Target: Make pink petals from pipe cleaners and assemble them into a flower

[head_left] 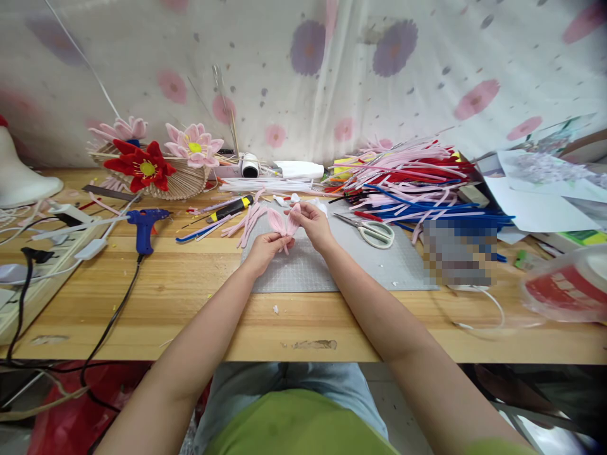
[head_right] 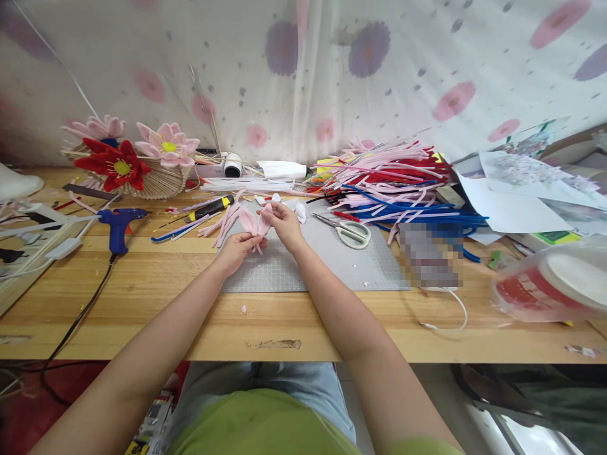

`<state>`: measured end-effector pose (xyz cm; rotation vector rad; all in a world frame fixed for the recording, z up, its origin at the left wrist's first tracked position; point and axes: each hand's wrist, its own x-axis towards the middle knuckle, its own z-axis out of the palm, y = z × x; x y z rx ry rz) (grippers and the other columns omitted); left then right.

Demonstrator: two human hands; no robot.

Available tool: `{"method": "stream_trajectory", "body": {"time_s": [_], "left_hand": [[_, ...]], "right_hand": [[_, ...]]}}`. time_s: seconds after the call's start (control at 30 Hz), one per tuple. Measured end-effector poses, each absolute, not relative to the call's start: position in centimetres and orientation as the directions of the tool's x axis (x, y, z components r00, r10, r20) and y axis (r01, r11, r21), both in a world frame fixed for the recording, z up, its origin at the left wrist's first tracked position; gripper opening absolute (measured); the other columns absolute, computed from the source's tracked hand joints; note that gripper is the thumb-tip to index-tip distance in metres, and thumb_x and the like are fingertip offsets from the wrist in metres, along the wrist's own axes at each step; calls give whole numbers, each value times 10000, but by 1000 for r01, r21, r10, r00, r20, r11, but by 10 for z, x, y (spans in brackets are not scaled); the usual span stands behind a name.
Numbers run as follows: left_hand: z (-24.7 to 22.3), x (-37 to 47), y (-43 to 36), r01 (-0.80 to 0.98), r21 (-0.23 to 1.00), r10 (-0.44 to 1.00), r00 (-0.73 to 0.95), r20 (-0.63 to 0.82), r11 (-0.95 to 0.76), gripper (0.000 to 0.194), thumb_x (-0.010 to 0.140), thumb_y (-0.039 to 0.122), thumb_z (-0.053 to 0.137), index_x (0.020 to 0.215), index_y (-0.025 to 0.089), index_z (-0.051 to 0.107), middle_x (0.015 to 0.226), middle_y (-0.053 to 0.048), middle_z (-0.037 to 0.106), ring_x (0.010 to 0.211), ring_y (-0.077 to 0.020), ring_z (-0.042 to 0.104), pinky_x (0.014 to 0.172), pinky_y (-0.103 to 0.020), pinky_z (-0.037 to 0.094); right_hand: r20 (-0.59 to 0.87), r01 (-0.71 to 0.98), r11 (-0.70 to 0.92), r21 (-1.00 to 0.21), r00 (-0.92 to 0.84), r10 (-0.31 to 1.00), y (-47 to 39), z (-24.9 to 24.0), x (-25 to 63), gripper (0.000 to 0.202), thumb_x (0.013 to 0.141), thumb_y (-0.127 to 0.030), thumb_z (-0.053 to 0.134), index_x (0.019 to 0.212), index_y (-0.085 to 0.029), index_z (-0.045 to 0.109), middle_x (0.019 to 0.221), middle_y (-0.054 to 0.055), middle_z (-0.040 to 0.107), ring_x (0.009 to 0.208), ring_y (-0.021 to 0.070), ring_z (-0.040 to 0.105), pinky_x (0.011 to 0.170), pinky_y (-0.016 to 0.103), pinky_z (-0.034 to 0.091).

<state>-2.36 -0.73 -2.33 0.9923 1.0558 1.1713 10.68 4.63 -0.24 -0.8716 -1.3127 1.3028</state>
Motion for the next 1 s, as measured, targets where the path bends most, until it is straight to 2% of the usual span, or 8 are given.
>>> {"method": "stream_trajectory", "body": {"time_s": [0.13,0.23,0.57,0.63,0.7,0.83,0.9,1.0], "left_hand": [[-20,-27,-7,-196,968,986,89,-140,155,334,478,373,784,678,129,675,665,-53,670,651,-155,607,651,-289,434],[-18,-28,-7,-206,969,990,52,-131,139,343,438,367,797,654,133,669,623,-33,659,619,-146,600,636,-286,443],[-15,-27,-8,-191,969,988,36,-149,154,377,387,348,814,657,126,675,609,-32,661,607,-153,612,664,-311,484],[-14,-27,-8,-215,964,988,13,-155,154,370,379,340,816,644,127,670,605,-30,657,600,-149,607,674,-319,486],[-14,-27,-8,-220,963,988,11,-156,155,365,386,336,815,648,127,671,607,-31,656,599,-146,605,682,-325,486],[-16,-28,-8,-210,967,989,27,-145,147,366,419,345,805,678,124,673,627,-30,654,623,-148,607,703,-332,481],[-16,-29,-8,-219,968,993,37,-115,120,360,449,348,795,712,132,677,678,-30,662,667,-154,610,722,-334,478],[-15,-28,-9,-218,974,998,25,-57,62,344,507,357,768,765,145,685,732,-27,663,698,-152,599,715,-317,468]], "right_hand": [[101,-198,51,-979,-252,962,44,-1,108,516,777,-610,420,1015,-175,561,916,91,681,839,170,641,729,316,504],[65,-236,-2,-972,-277,959,44,-1,110,608,818,-647,275,1041,-155,554,928,119,680,841,177,646,745,333,507],[31,-226,-64,-972,-391,920,41,7,116,676,825,-662,170,1156,-163,484,1035,142,653,884,185,643,759,344,507],[31,-243,-76,-967,-411,911,40,7,117,621,835,-636,219,1155,-173,483,1039,134,651,886,182,642,769,348,505],[25,-271,-100,-957,-423,906,40,5,117,506,829,-569,363,1128,-182,493,1004,115,662,855,174,644,774,346,503],[42,-283,-103,-954,-461,886,42,-5,116,416,635,-316,692,1006,-192,550,849,32,678,745,144,635,760,321,501],[60,-257,-68,-964,-457,887,43,-9,115,420,567,-254,728,952,-186,574,787,5,670,710,134,621,742,310,499],[77,-209,-20,-978,-448,891,44,-10,114,374,560,-248,721,906,-180,597,775,-2,662,714,134,607,720,304,492]]}}
